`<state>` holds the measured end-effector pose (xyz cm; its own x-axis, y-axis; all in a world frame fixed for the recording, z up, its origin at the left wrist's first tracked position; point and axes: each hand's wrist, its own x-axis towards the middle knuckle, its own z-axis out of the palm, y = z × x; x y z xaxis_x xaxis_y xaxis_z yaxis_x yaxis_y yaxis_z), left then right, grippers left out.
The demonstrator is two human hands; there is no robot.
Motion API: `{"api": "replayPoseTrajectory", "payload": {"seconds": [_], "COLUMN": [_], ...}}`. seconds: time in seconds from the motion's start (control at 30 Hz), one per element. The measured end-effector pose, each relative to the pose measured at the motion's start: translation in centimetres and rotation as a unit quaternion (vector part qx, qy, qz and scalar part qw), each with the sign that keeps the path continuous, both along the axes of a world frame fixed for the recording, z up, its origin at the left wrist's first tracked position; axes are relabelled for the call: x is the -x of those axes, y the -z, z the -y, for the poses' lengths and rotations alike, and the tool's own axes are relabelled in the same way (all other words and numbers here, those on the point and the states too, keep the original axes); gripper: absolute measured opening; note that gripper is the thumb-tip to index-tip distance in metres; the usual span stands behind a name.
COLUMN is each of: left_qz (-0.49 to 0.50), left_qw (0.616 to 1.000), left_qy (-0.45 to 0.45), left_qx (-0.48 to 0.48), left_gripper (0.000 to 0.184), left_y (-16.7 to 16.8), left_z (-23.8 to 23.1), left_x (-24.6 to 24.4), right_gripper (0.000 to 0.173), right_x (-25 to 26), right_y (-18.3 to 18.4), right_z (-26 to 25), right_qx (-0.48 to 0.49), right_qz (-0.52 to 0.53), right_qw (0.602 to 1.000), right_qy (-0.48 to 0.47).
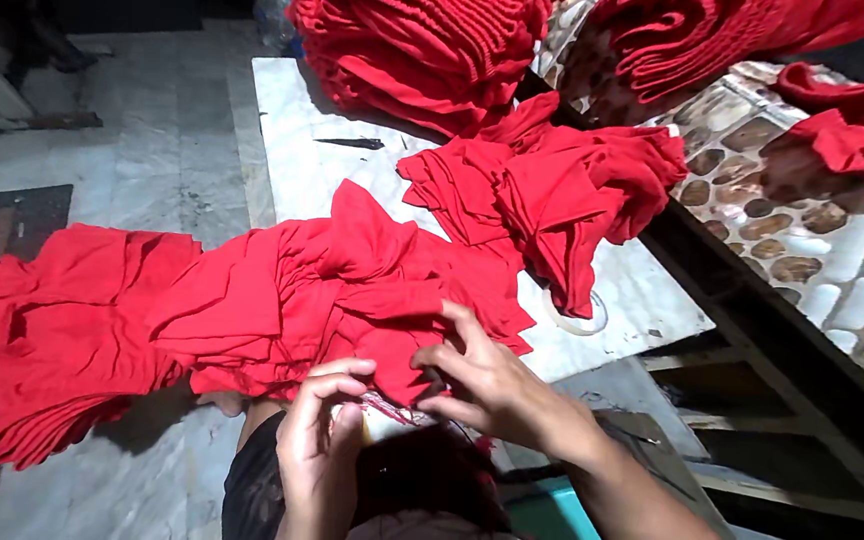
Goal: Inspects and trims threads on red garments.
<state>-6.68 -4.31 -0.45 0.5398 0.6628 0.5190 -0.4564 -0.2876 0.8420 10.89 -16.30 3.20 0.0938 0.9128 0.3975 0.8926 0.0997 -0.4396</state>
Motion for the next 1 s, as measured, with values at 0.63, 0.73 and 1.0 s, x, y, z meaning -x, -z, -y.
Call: {"api": "replayPoseTrajectory", "payload": {"seconds": [0.63, 0.73, 1.0], "left_qz": [-0.142, -0.189, -0.182], "left_qw": [0.894, 0.854, 0.855], "left_qy": [-0.325, -0.376, -0.339], "left_qx": [-0.273, -0.306, -0.347], "left_gripper": [0.024, 0.010, 0.015], "left_y": [-1.0, -0.8, -2.0], "left_z": [0.2, -1.9, 0.8], "left_x": [-5.0, -5.6, 0.6], "right_gripper": [0.020, 0.023, 0.020], "right_x": [1.0, 0.8, 0.2], "right_y": [-3.0, -4.0, -3.3], "right_z": [-1.2, -0.5, -0.3], "right_qx": [-0.168, -0.163, -0.175], "right_qz": [-0.043, -0.012, -0.012], "right_qw": [0.985, 0.987, 0.982], "right_qy": [0.008, 0.012, 0.064]}}
